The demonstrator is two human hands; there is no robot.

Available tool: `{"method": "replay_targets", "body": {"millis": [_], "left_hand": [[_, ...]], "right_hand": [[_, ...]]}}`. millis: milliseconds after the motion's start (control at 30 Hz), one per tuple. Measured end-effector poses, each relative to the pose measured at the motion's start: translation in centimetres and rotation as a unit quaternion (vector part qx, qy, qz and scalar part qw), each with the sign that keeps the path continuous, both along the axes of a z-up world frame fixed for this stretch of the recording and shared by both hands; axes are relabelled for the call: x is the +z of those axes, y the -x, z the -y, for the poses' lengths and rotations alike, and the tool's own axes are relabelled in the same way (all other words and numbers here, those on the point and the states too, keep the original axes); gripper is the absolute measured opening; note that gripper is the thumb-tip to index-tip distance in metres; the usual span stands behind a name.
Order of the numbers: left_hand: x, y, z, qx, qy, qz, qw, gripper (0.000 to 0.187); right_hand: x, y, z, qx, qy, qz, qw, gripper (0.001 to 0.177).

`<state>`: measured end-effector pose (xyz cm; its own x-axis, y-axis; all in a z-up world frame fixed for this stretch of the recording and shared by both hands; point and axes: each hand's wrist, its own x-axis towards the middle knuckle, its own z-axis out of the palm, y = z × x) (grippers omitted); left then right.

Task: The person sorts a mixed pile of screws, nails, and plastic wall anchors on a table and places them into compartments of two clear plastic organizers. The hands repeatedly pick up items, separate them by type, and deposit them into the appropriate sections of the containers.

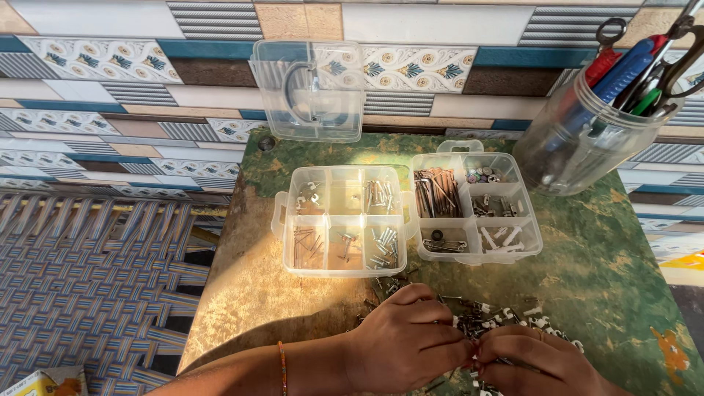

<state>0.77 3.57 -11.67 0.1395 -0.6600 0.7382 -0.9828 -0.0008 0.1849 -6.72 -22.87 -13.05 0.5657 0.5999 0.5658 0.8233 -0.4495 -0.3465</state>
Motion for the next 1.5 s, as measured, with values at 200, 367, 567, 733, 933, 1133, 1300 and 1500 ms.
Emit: {"method": "replay_targets", "body": {"millis": [200, 367, 567, 733, 933, 1133, 1300, 1500], "left_hand": [[4.7, -3.8, -3.9, 0.196, 0.046, 0.078, 0.976, 0.006], [5.6, -9.5, -9.1, 0.412, -0.024, 0.072, 0.908, 0.008], [4.2, -9.7, -8.7, 0.429, -0.086, 0.070, 0.896, 0.027], [4.0, -5.3, -4.2, 0.194, -0.075, -0.014, 0.978, 0.023], [0.8, -1.7, -1.2, -0.007, -0.149, -0.043, 0.988, 0.039], [-0.3, -1.8, -0.7, 0.042, -0.180, -0.064, 0.981, 0.043], [-1.1, -1.4, -0.5, 0.085, -0.211, -0.042, 0.973, 0.045], [-1.0, -1.5, -0.7, 0.075, -0.226, -0.042, 0.970, 0.039]], "right_hand": [[1.6, -0.5, -0.1, -0.094, 0.062, 0.112, 0.987, 0.016], [3.3, -1.9, 1.3, -0.153, 0.003, 0.099, 0.983, 0.021], [3.9, -2.5, 2.7, -0.206, -0.042, 0.060, 0.976, 0.021], [3.9, -3.3, 2.3, -0.170, -0.023, 0.001, 0.985, 0.025], [2.0, -2.7, 1.0, -0.103, 0.116, -0.077, 0.985, 0.053], [1.1, -2.7, 0.6, -0.016, 0.227, -0.144, 0.963, 0.087], [0.8, -3.3, 1.4, -0.085, 0.255, -0.134, 0.954, 0.090], [1.1, -3.2, 1.4, -0.108, 0.243, -0.125, 0.956, 0.082]]}}
